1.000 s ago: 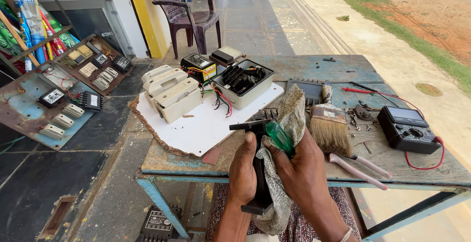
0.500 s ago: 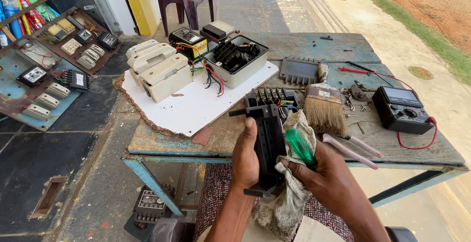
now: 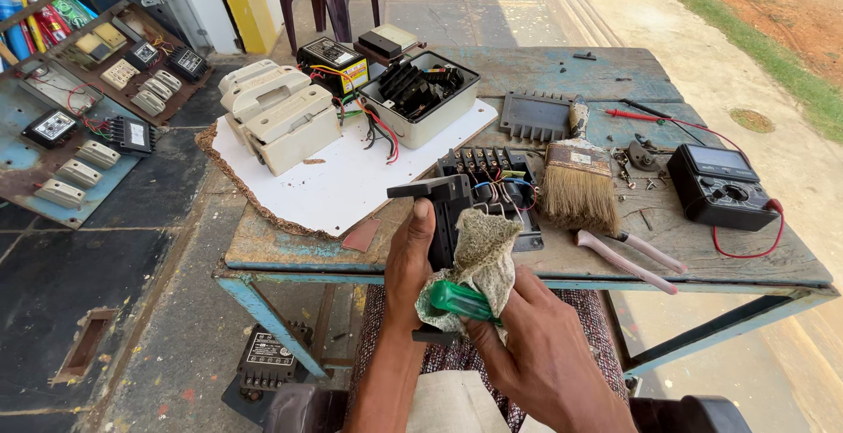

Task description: The person cleans various electrical components including a heatsink and several contact blocks using a cloth, a screwdriver, and a brush. They wipe down the surfaces of the components and use the brush to remove dust before handling small metal plates by hand.

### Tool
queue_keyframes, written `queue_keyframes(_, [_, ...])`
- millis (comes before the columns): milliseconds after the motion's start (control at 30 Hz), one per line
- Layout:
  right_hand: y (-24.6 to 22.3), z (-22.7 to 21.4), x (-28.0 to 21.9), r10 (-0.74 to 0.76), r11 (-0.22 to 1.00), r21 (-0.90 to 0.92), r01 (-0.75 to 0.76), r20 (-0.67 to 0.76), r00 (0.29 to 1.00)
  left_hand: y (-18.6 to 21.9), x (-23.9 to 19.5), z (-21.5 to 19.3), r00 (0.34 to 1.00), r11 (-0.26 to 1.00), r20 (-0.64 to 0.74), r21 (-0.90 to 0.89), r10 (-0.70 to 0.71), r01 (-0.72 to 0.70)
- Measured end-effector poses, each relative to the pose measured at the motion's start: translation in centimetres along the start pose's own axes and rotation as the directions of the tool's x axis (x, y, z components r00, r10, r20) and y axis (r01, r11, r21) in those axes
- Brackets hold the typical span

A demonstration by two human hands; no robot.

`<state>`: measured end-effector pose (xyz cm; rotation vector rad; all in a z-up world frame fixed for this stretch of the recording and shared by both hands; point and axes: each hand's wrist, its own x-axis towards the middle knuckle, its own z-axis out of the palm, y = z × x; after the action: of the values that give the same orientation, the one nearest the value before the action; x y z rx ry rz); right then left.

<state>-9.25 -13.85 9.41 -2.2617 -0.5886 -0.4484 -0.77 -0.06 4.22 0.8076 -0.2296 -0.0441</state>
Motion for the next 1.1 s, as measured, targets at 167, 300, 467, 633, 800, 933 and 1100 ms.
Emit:
queue_keyframes(167, [0.4,-0.4,-0.1,0.186,0.981,0.024,-0.192,0.152,0.971,0.0,-0.3,0.2,0.988,0.976,0.128,0.189,0.086,-0.11])
queue_keyframes(300, [3.0,-0.1,-1.6,0.257,0.925,0.257,-0.278,0.111,0.96,-0.5,0.0,0.5,0.987,0.981,0.15,0.176,0.061,-0.087])
queue_keyframes(467, [7.9,0.3,-3.5,0.52,0.399,0.882,-0.252,0.009,0.854,-0.5,1.0,-1.0,0.998,0.985,-0.066,-0.171,-0.001,-0.01])
queue_keyframes(633, [8.9,0.4,-4.5,0.519,0.33,0.936,-0.125,-0.069,0.852,-0.8,1.1,-1.5,0.997,0.979,-0.079,-0.204,0.011,-0.027])
queue_keyframes(800, [4.6,3.8,-3.8,0.456,0.646,0.687,-0.333,0.003,0.89,-0.8,0.7,-1.2,0.994,0.977,-0.104,-0.203,0.04,-0.061])
queue_keyframes(933, [3.5,4.9,-1.4,0.369,0.819,0.525,-0.23,-0.177,0.912,-0.8,0.7,-0.9,0.974,0.982,-0.133,-0.025,0.185,-0.189])
queue_keyframes(1100, [4.0,5.4,-0.6,0.193,0.939,0.338,-0.06,-0.377,0.906,-1.1,0.7,-0.5,0.934,0.931,-0.124,0.195,0.336,-0.309])
